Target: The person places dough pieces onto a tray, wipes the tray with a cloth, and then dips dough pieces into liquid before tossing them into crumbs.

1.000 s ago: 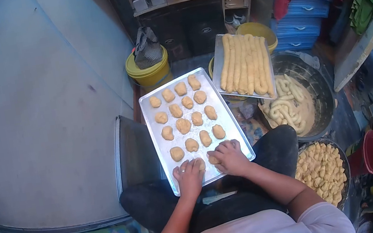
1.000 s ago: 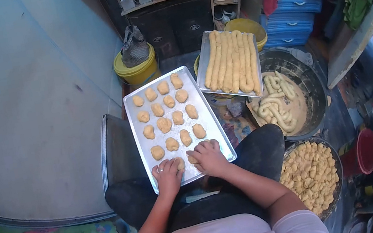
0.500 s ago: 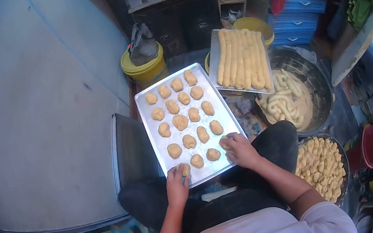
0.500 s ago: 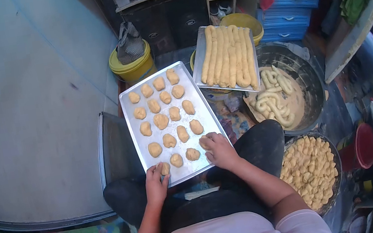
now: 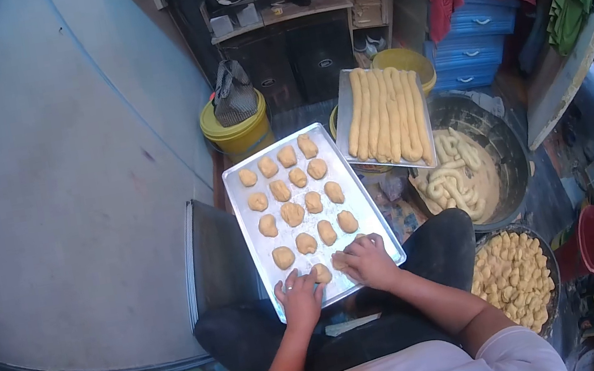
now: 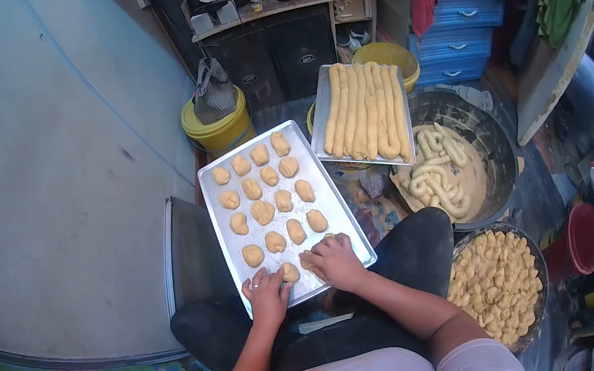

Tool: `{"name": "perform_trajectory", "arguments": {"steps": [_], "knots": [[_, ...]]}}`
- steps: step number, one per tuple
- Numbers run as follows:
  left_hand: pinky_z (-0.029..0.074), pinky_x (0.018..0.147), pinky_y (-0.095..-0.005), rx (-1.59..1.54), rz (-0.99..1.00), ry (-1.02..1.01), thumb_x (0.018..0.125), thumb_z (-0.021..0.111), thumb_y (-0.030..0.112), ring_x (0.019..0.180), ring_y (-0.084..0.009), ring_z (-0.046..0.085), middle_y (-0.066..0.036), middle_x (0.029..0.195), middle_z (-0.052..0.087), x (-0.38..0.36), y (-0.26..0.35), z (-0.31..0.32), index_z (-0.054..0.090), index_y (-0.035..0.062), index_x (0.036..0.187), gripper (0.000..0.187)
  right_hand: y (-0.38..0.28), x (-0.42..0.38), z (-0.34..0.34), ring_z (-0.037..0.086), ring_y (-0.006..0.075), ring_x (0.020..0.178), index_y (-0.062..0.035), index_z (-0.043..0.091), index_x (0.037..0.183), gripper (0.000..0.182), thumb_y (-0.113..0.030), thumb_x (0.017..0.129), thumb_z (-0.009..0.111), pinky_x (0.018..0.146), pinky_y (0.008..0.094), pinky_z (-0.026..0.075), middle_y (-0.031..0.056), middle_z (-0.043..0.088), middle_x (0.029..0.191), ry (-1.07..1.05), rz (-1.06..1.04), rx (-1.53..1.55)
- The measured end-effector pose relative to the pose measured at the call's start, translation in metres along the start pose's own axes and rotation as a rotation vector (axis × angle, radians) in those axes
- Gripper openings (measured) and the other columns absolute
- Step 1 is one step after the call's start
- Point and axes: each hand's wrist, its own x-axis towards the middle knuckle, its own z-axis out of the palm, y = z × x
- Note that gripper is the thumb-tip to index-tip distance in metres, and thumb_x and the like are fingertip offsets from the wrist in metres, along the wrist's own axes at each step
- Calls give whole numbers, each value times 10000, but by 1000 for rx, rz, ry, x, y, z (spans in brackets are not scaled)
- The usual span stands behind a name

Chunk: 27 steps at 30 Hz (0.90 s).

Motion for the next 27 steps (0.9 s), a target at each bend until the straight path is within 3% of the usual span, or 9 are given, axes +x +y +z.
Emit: {"name": "perform_trajectory", "arguments": {"steps": [2,6,8,9,11,13,16,23,27], "knots": [[241,1019,-560,1,-9,-46,827,671,286,1233,-306,462,-79,1139,626,-1,2,-3,602,140,1240,443,-1,-2,2,495,215,1012,-197,645,1158,350,-244,812,654,909,460,329,-3,596,988,16,-30,-67],[245,1032,-531,-40,26,72,837,664,280,1257,-320,435,-134,1228,571,-6,2,-5,602,106,1230,434,-5,-3,-4,461,270,1171,-197,544,1298,516,-327,810,653,1000,513,286,79,550,1191,-9,-6,-14],[243,1052,-510,-180,-33,166,871,619,274,1293,-347,396,-212,1350,460,-10,-5,-2,542,60,1293,480,-4,-3,-4,433,286,1217,-193,507,1330,547,-356,824,638,1025,529,258,97,511,1258,-6,18,-1],[243,1052,-510,-181,-35,166,871,619,274,1293,-347,396,-212,1350,460,-10,-9,-2,542,60,1293,480,-5,-3,-3,405,302,1262,-190,470,1362,580,-385,838,624,1050,545,230,116,472,1326,-8,40,15],[221,1098,-474,-396,-244,172,925,543,274,1337,-374,344,-259,1423,363,-13,-19,-4,432,-3,1371,537,-5,-4,-2,377,317,1308,-186,433,1394,614,-413,852,609,1075,561,203,134,433,1393,-16,58,35],[197,1118,-458,-505,-257,229,950,495,281,1354,-380,315,-260,1447,330,-10,-34,1,386,-20,1393,547,-1,-5,-1,325,330,1356,-171,405,1412,630,-437,871,585,1100,577,154,153,364,1453,-34,105,44],[146,1157,-401,-651,-264,286,999,387,298,1397,-377,242,-261,1487,270,-4,-46,6,300,-61,1428,567,6,-4,0,292,333,1380,-163,387,1425,634,-444,885,565,1112,584,121,166,335,1468,4,129,66],[69,1168,-432,-676,-176,240,1012,290,334,1446,-359,111,-256,1542,136,18,-38,31,174,-53,1472,612,17,-6,9,246,341,1407,-144,344,1454,623,-463,934,473,1128,568,112,193,263,1509,-35,184,41],[28,1166,-463,-633,-190,191,1011,284,344,1447,-365,96,-257,1544,123,19,-32,26,149,-48,1477,624,17,-7,11,262,362,1392,-111,362,1438,618,-429,927,499,1132,559,124,204,257,1504,-76,180,30]]}}
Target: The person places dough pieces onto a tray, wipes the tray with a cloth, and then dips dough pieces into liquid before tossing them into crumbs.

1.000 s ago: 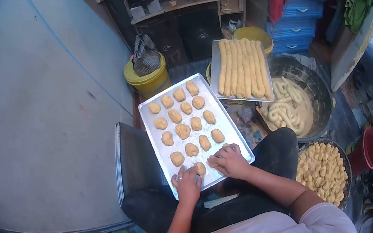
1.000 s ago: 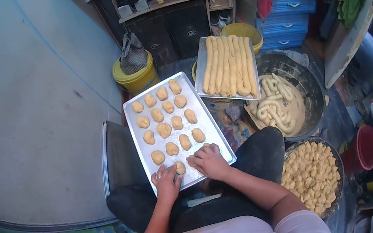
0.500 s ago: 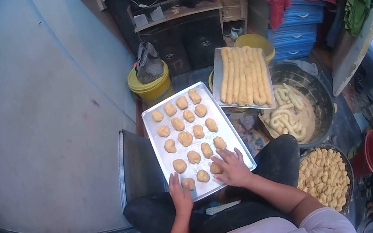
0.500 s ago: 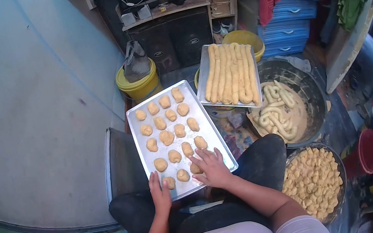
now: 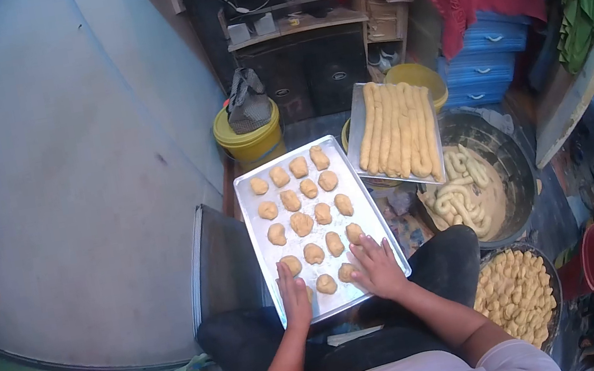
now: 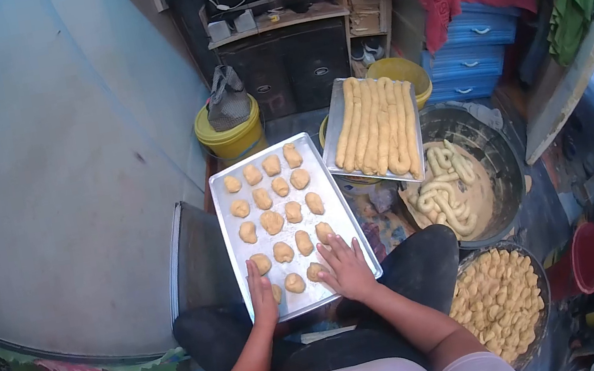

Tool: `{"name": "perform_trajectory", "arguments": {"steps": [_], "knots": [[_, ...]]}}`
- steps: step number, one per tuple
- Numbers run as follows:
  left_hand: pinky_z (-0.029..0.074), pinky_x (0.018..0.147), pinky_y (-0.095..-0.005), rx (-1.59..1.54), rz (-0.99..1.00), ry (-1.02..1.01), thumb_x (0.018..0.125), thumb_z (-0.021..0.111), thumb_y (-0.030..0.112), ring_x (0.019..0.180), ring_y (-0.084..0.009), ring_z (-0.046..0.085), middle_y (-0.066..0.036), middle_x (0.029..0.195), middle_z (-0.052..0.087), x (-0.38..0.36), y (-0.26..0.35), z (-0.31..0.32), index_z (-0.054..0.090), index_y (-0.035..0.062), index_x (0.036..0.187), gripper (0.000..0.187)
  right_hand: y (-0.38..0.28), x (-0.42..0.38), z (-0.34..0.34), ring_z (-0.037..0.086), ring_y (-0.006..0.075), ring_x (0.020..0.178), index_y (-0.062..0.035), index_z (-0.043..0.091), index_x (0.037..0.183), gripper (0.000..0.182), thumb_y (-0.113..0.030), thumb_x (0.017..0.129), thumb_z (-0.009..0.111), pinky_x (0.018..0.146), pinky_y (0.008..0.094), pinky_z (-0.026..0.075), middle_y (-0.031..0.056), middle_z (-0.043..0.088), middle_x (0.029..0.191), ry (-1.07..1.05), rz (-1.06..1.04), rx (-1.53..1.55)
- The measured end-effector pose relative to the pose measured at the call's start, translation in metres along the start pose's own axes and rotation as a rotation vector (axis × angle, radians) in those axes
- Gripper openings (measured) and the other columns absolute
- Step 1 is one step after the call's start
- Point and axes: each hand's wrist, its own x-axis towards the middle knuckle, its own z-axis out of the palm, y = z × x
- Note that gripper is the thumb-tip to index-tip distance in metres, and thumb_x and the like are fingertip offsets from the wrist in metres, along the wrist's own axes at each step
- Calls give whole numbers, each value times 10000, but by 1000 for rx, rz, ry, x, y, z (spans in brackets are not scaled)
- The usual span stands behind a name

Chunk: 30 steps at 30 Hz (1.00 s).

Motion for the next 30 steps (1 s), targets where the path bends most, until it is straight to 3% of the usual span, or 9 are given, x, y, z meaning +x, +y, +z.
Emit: {"name": "perform_trajectory", "arguments": {"steps": [9,13,16,19,21,23,26,28,30], "knots": [[53,1167,-460,-18,-14,23,1008,330,293,1443,-365,120,-258,1544,121,0,-1,-2,177,-45,1474,596,0,2,0,220,361,1414,-126,350,1452,634,-450,926,493,1123,589,107,204,236,1520,-1,19,35],[161,1160,-426,55,30,325,974,458,166,1421,-367,188,-245,1507,233,28,-23,-37,368,-51,1399,486,-4,5,-6,215,364,1416,-144,353,1452,647,-449,909,528,1100,639,97,203,234,1521,50,-4,46],[187,1152,-447,211,-227,368,953,536,261,1401,-361,232,-255,1470,297,57,-32,-99,479,-51,1314,481,-15,15,-10,223,367,1412,-169,361,1447,642,-448,899,544,1091,654,111,199,248,1516,18,-25,24],[302,1089,-490,534,-395,343,891,615,383,1318,-412,362,-271,1418,374,79,-100,-146,463,-31,1333,624,-35,34,-13,240,353,1410,-205,344,1454,645,-500,904,511,1100,642,119,177,256,1521,18,-101,-32],[323,1075,-491,662,-454,271,875,630,394,1308,-396,381,-258,1397,406,83,-135,-164,447,-22,1347,656,-50,54,-10,232,349,1414,-205,337,1458,656,-516,904,500,1106,634,108,170,249,1527,18,-111,-14],[336,1066,-485,747,-637,211,847,663,373,1304,-388,384,-247,1400,404,78,-153,-174,449,-18,1347,670,-62,70,-4,224,345,1419,-205,330,1462,667,-533,903,490,1113,627,96,162,241,1533,17,-135,14],[351,1058,-473,893,-573,218,821,691,339,1303,-382,386,-241,1403,401,58,-160,-163,462,-18,1335,666,-66,86,14,201,334,1431,-211,318,1471,691,-579,901,452,1117,628,50,148,218,1548,-8,-159,-27],[364,1043,-475,876,-563,245,810,699,321,1281,-383,404,-234,1381,420,59,-160,-159,477,-19,1317,650,-61,88,27,185,322,1439,-218,306,1477,708,-617,901,404,1114,636,17,139,209,1554,-260,-92,-117],[377,1029,-476,850,-571,289,799,708,304,1259,-385,422,-227,1358,438,60,-159,-157,492,-20,1299,634,-57,88,36,184,320,1440,-219,308,1477,711,-625,899,393,1111,640,9,139,209,1555,-243,-98,-126]]}}
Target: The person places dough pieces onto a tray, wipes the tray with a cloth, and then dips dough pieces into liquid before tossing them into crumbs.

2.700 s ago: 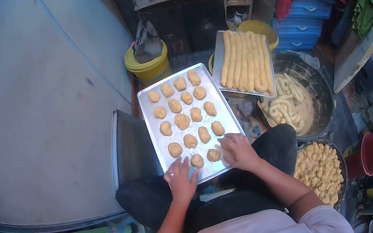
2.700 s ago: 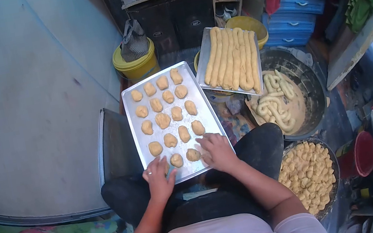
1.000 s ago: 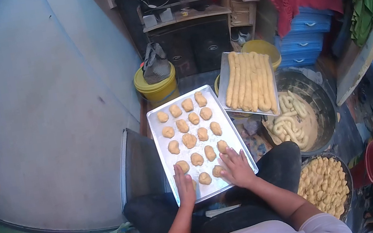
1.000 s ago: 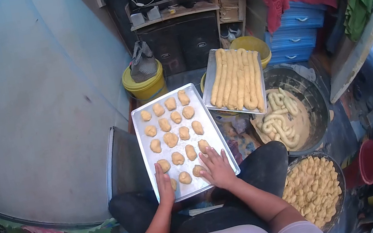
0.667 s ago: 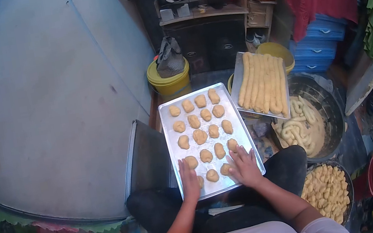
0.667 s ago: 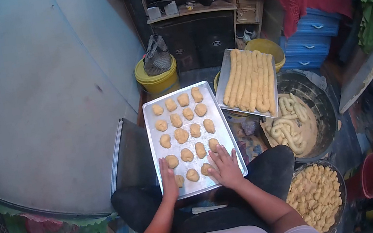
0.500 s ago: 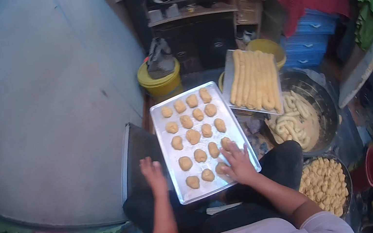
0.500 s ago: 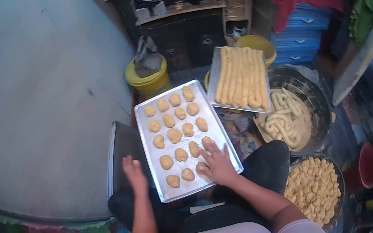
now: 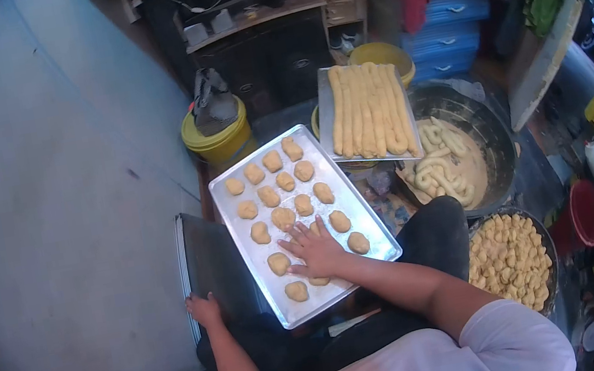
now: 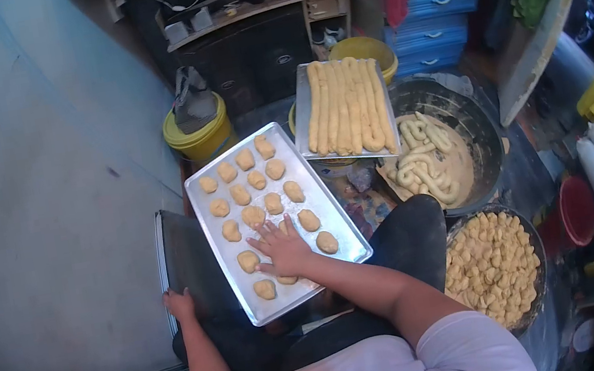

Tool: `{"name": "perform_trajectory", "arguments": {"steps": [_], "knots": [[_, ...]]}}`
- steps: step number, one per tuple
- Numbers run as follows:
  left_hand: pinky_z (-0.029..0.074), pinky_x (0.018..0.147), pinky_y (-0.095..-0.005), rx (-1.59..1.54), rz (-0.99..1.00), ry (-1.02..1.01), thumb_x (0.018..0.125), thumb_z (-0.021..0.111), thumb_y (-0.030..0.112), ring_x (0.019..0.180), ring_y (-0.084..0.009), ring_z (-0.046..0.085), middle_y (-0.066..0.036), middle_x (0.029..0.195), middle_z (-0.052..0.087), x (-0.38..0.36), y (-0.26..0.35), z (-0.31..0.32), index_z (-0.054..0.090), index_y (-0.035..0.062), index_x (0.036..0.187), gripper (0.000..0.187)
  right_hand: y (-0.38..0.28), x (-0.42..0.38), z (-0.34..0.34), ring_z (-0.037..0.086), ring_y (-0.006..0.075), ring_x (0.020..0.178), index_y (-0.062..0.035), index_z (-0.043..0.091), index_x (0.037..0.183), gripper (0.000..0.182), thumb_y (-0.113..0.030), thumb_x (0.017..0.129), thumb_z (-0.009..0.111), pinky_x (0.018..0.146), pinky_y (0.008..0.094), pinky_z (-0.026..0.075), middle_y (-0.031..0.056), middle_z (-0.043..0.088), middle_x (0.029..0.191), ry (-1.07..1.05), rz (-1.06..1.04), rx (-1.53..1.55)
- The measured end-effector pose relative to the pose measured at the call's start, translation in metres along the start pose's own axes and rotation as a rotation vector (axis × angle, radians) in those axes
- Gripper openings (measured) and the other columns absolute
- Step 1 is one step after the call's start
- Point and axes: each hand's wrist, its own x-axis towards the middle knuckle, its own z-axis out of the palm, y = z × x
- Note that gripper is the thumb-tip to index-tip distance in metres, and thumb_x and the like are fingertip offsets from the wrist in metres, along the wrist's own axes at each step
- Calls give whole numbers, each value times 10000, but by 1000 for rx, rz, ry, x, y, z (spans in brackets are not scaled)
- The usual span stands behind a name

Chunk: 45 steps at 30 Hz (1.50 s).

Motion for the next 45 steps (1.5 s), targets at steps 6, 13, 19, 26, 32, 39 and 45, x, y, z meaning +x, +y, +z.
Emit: {"name": "perform_trajectory", "arguments": {"steps": [6,13,19,26,32,39,45], "knots": [[424,951,-475,4,-86,55,797,686,301,1131,-371,508,-190,1169,544,9,2,-8,595,15,1114,437,6,0,4,238,329,1421,-234,299,1479,714,-632,894,396,1099,658,30,171,251,1533,66,-36,-45],[447,925,-461,-23,-172,-19,775,702,321,1094,-347,543,-159,1129,573,22,0,-5,612,78,1102,417,5,2,2,244,330,1418,-231,313,1474,707,-630,895,393,1096,661,35,162,248,1536,34,-25,-58],[489,843,-463,-97,-10,-122,766,727,306,1033,-352,576,-163,1189,529,0,40,6,528,73,1204,535,7,-1,5,249,324,1417,-232,322,1468,704,-631,894,399,1092,667,42,162,261,1530,70,-31,-39],[346,1024,-490,53,-172,-36,772,733,321,1264,-338,403,-160,1334,434,11,51,-7,485,47,1315,657,7,-2,6,265,330,1408,-218,348,1457,679,-593,897,427,1097,659,42,162,284,1521,96,-23,-11],[372,989,-533,91,-182,-34,726,756,387,1279,-345,389,-159,1335,428,16,49,8,473,76,1289,703,6,-3,4,246,322,1417,-221,343,1460,678,-595,899,421,1100,657,32,158,271,1527,81,-13,5],[322,1025,-528,62,-203,-75,727,757,411,1296,-345,357,-176,1319,430,15,58,-9,457,68,1278,715,5,-2,2,234,311,1424,-223,330,1466,681,-593,901,420,1102,654,23,150,262,1532,47,-13,11],[333,1022,-514,-89,-298,-135,717,761,428,1293,-318,374,-140,1331,442,30,53,-20,480,96,1246,685,7,0,5,252,324,1414,-228,340,1461,699,-619,888,425,1094,664,47,160,266,1527,69,-21,-10]]}}
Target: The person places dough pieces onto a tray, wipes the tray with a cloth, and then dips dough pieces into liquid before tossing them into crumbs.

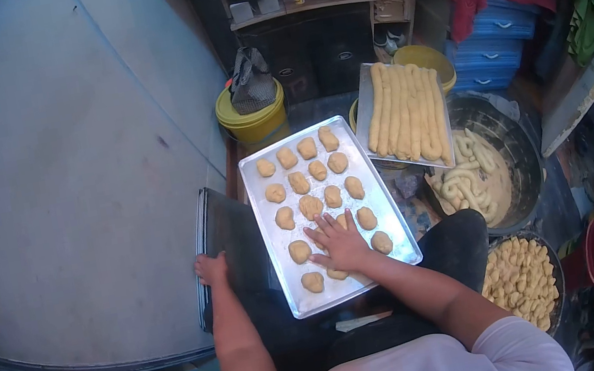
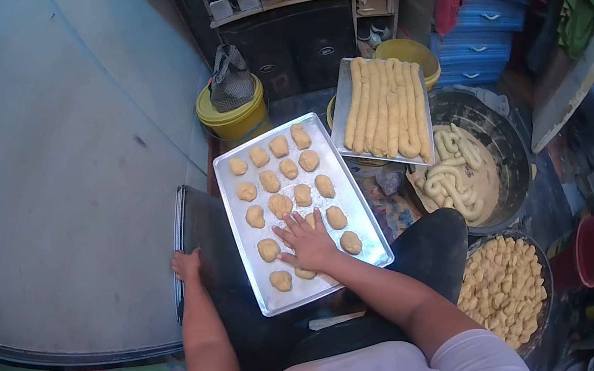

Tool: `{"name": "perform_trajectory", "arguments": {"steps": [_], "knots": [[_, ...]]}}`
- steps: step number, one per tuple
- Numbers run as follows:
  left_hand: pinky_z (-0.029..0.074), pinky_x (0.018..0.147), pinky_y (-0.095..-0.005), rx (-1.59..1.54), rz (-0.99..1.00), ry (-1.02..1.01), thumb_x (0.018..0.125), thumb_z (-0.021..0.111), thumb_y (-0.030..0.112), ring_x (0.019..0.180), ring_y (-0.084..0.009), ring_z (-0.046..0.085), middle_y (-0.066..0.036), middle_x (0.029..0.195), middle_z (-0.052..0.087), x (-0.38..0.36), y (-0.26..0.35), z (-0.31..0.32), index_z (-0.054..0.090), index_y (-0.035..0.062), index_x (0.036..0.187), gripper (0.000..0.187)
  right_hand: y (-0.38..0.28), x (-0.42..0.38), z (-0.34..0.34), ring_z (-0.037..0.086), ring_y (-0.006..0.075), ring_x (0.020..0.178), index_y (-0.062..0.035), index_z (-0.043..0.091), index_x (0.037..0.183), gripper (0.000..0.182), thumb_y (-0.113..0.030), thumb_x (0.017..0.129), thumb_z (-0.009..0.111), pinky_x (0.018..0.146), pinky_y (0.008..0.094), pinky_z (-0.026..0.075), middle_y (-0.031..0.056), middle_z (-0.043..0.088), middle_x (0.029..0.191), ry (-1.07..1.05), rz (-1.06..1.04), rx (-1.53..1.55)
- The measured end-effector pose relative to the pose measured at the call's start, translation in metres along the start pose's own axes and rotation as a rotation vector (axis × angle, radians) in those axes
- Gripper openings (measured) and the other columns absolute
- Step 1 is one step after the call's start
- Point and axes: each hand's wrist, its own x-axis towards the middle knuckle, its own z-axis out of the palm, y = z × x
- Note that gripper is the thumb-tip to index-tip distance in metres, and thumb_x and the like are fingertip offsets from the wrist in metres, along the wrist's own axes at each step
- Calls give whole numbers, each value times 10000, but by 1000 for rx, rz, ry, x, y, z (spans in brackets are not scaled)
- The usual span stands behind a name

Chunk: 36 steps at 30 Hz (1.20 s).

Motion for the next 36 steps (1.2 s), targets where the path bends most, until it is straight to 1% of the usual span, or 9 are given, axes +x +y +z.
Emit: {"name": "perform_trajectory", "arguments": {"steps": [3,9,12,19,24,27,29,34,36], "knots": [[361,1001,-521,-49,2,5,749,739,410,1264,-309,436,-121,1326,482,10,0,4,512,100,1225,612,0,1,0,253,325,1413,-228,341,1460,697,-619,889,424,1091,667,58,161,271,1525,-3,2,-10],[503,810,-498,103,279,-63,911,576,324,987,-366,635,-172,1042,661,24,-2,34,627,95,1067,282,-1,-1,-6,228,307,1426,-240,317,1471,681,-598,900,414,1097,661,48,143,245,1541,-41,7,-20],[510,726,-488,73,355,198,956,499,321,871,-386,642,-185,927,670,11,10,12,629,62,970,290,2,-1,-1,246,315,1420,-233,321,1468,699,-620,893,411,1090,671,58,163,259,1531,-17,-6,-10],[438,710,-477,-267,461,682,1000,441,315,866,-409,579,-233,910,622,7,-8,-117,586,-15,958,363,11,4,0,189,319,1437,-185,251,1495,750,-614,901,413,1107,641,19,163,219,1546,-5,36,191],[404,652,-399,-426,454,820,998,474,298,692,-302,471,-173,775,561,-22,-22,-242,554,-53,938,365,34,23,-18,160,347,1438,-146,238,1497,761,-581,909,448,1148,543,53,206,201,1539,140,129,574],[401,641,-365,-822,422,792,990,499,286,684,-211,447,-97,755,535,-29,-18,-292,571,-30,939,327,53,43,-40,151,339,1441,-103,238,1492,753,-543,925,466,1165,447,96,217,208,1533,313,-3,829],[407,653,-343,-1228,402,575,972,531,273,715,-165,458,-35,785,536,-1,-25,-298,595,-1,935,283,47,40,-80,144,317,1447,-85,217,1499,748,-551,950,419,1165,398,115,183,206,1546,361,44,1064],[364,1008,-360,-1403,243,174,963,548,282,1118,-228,514,-136,1194,580,-14,31,-240,561,-19,1208,389,27,16,-156,132,277,1452,-102,133,1521,792,-629,954,301,1166,393,106,129,144,1574,278,-105,1428],[332,1047,-373,-1468,274,37,962,548,317,1190,-248,488,-154,1294,544,-21,54,-202,552,-26,1235,439,20,0,-175,151,252,1446,-75,70,1520,872,-688,924,240,1165,399,126,143,124,1571,73,-262,1816]]}}
